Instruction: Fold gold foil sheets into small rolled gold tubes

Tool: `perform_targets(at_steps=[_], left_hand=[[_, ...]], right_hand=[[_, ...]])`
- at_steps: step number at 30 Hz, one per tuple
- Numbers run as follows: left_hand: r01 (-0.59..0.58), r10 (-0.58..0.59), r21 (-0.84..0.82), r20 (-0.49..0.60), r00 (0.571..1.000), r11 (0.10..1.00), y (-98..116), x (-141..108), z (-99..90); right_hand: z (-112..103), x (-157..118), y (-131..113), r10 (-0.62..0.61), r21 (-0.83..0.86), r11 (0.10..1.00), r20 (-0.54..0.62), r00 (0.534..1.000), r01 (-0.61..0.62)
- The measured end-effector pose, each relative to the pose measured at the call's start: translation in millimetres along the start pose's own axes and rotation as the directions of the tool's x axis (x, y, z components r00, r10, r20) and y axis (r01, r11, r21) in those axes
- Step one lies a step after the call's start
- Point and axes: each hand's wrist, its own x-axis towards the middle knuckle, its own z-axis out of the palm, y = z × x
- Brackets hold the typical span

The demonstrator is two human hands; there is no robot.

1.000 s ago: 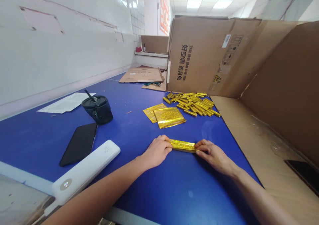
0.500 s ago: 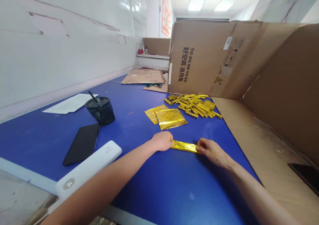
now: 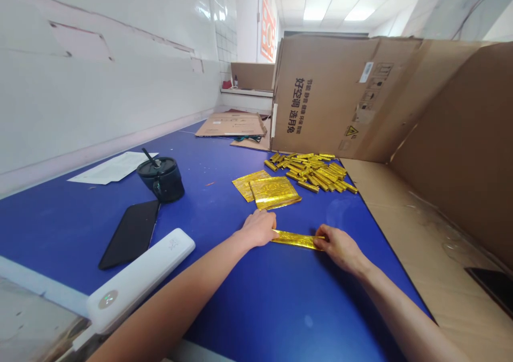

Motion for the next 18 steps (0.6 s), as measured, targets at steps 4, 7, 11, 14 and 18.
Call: perform_targets(at_steps=[4,7,11,14,18], left_hand=[[-0.028,0.028,-0.058,-0.012,1.0,0.998,-4.9,0.5,2.9],[-0.054,0.053,-0.121,-0.016,0.998,0.991,-8.3,0.1,4.8],[-0.11,0.098,-0.19,-0.072,0.993,0.976,-8.4,-4.3,-2.6],[-0.169,0.146,-0.236,-0.112,0.983,0.957,-7.1,-9.2,-14.1],[-0.236,0.204,-0.282,-0.139,0.969,0.93,-6.4,-14.4,-24.7]], right_hand=[[3.3,-3.4,-0.2,0.013,-0.003,1.0,-0.04,0.999,-0.014],[7.8,-5.7,0.0,0.03,0.002,1.0,-0.078,0.997,-0.03],[11.9,-8.3,1.6,0.061,0.043,0.997,-0.131,0.989,-0.056],[8.5,-10.8,3.2,0.015,0.133,0.991,-0.254,0.967,0.019],[-2.5,-17.0,-0.1,-0.103,0.272,0.947,-0.243,0.964,0.17]])
